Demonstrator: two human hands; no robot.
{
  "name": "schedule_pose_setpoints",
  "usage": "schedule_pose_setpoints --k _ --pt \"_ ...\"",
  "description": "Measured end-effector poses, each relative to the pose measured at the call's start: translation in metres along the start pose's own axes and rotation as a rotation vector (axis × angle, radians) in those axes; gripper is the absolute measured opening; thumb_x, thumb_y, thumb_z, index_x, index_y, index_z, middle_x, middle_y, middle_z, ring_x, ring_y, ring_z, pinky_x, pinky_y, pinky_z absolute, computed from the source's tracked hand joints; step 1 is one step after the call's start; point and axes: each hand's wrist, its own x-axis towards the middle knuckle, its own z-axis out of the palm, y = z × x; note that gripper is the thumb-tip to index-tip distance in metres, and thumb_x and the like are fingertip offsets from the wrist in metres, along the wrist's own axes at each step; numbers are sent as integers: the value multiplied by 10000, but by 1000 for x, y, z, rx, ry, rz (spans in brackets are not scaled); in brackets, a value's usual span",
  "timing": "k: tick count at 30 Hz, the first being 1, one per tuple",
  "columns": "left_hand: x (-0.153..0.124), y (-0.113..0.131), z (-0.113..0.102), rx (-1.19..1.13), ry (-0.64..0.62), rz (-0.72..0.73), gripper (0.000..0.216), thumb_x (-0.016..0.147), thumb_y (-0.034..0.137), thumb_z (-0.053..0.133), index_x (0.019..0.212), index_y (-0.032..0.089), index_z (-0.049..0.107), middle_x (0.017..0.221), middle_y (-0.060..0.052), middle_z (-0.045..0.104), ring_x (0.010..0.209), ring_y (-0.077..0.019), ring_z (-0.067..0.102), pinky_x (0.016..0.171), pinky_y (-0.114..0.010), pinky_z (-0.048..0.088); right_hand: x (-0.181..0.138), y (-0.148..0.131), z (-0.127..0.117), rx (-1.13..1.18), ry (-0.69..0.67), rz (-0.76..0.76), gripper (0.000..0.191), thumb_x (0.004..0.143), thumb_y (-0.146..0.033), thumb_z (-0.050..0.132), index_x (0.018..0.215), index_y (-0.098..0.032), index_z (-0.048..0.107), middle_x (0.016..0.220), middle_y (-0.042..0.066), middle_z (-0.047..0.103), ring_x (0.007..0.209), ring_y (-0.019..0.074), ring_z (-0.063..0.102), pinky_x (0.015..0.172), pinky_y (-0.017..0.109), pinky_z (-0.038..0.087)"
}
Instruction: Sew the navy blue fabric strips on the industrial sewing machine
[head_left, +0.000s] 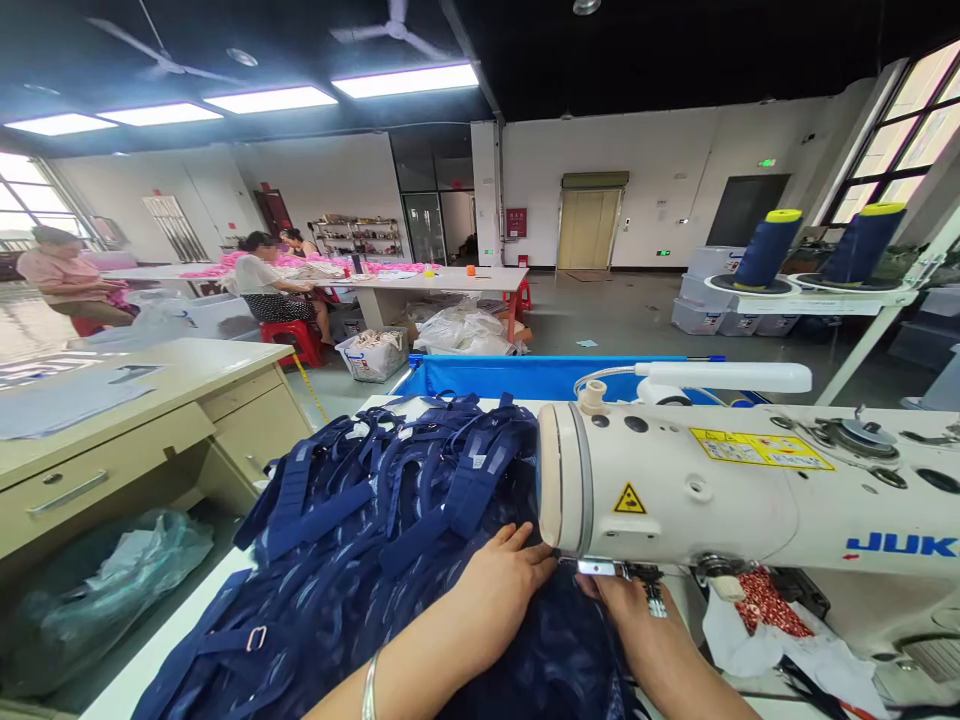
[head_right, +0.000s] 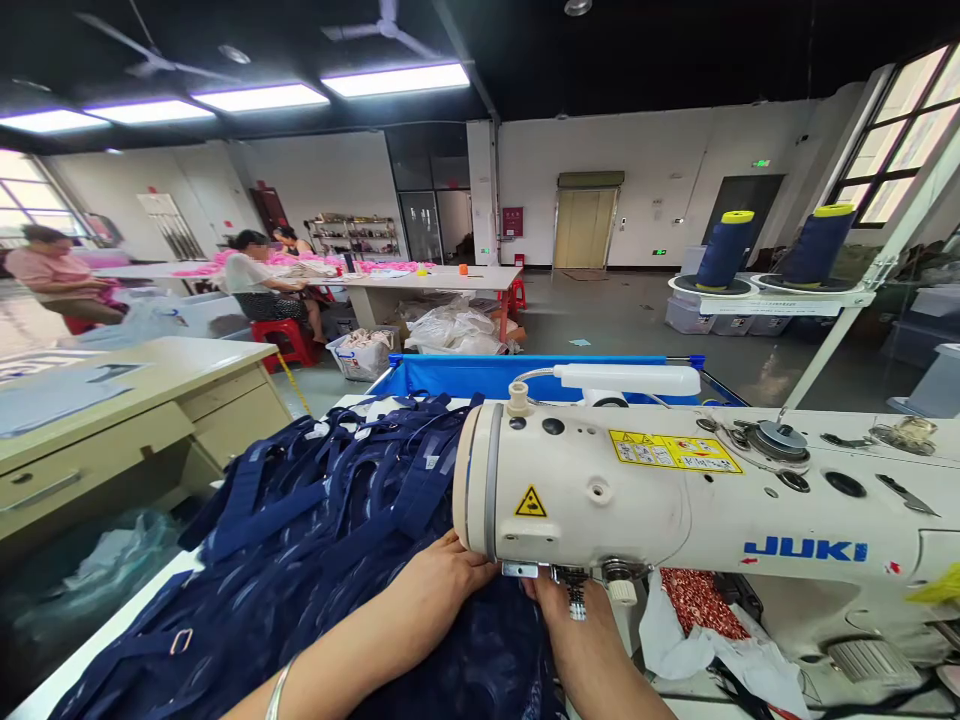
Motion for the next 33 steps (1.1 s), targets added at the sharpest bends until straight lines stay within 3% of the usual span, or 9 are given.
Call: schedule_pose_setpoints --k 5,12,19,27,33 --pt "0 -1 2 -6 8 7 381 970 173 512 1340 192 599 1340 -81 633 1263 -258 562 1186 -433 291 8 -5 -9 81 -90 106 299 945 -118 425 995 -202 707 830 45 713 733 194 672 714 251 541" --pt "0 -4 6 -14 46 24 382 983 175 469 1339 224 601 1351 -78 625 1252 -251 570 1169 -436 308 7 -4 -9 -43 -96 -34 352 859 -69 411 1011 -185 707 884 78 719 770 226 676 738 302 551" --pt "-1 -4 7 -7 37 36 405 942 188 536 1341 225 593 1384 -78 600 1285 -274 542 1162 -446 314 10 -6 -13 120 -139 128 367 895 -103 344 904 -227 689 883 55 722 765 205 674 714 277 547" --pt "1 -9 16 26 77 53 370 967 197 490 1320 205 603 1360 -89 617 1250 -268 566 1134 -432 354 3 -3 -10 127 -67 110 350 945 -169 360 910 -252 697 845 34 719 748 193 676 703 252 539" --pt "0 -13 22 32 104 77 395 939 235 520 1329 226 579 1387 -70 598 1297 -276 526 1147 -436 335 1 4 -1 -11 -57 -10 383 910 -158 396 1102 -249 715 900 69 737 826 239 686 782 321 541"
